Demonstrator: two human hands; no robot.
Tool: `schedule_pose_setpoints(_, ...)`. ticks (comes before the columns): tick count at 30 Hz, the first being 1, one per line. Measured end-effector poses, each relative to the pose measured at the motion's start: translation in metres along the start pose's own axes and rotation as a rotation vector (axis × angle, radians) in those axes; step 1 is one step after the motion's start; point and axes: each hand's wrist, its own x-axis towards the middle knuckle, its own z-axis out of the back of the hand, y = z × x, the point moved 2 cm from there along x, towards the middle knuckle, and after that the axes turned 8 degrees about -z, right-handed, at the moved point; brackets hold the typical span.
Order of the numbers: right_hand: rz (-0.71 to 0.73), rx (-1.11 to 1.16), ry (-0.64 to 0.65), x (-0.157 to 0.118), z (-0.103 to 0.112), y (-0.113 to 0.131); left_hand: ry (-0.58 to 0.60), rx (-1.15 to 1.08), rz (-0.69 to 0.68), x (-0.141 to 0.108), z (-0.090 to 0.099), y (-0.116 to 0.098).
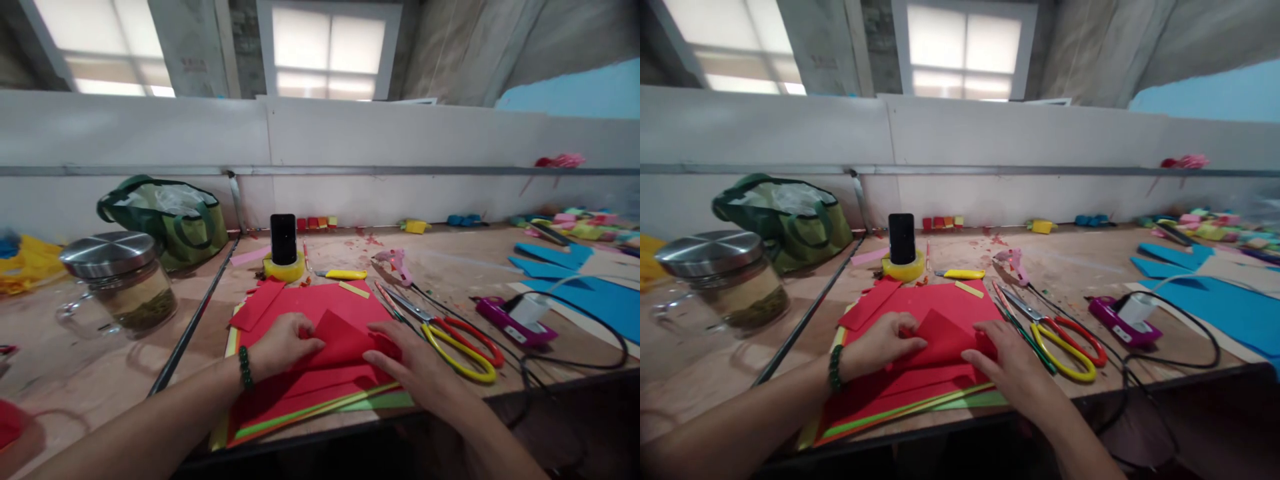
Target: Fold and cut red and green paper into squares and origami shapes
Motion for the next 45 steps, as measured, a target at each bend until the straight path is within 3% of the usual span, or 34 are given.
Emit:
schedule_pose_setpoints(3, -0.007, 0.000, 0.057, 0.021, 0.006, 0.016, 0.015, -0.039, 0.024, 0.007, -0.001, 0.010)
schedule_pose_setpoints(8, -0.089, 0.029, 0.335, 0.064, -0.006, 0.034, -0.034, -0.039, 0.018, 0.003, -0.003, 0.011)
schedule_pose_setpoints(15, -0.098, -0.005, 0.438, 0.091, -0.025, 0.034, -0.064, -0.008, 0.008, -0.002, -0.004, 0.007)
schedule_pose_setpoints(23, -0.138, 0.000, 0.359, 0.086, -0.026, 0.045, -0.079, 0.045, 0.012, -0.001, -0.004, 0.008)
schedule_pose_setpoints(32, -0.145, -0.059, 0.353, 0.086, -0.035, 0.036, -0.146, 0.188, 0.008, -0.001, 0.005, 0.008)
schedule_pose_setpoints(38, -0.134, -0.080, 0.298, 0.077, -0.034, 0.035, -0.014, 0.328, -0.062, 0.010, 0.019, 0.017)
schedule_pose_setpoints(45, -0.041, -0.001, 0.337, 0.076, -0.033, 0.027, 0.251, 0.449, -0.271, 0.053, 0.015, 0.011)
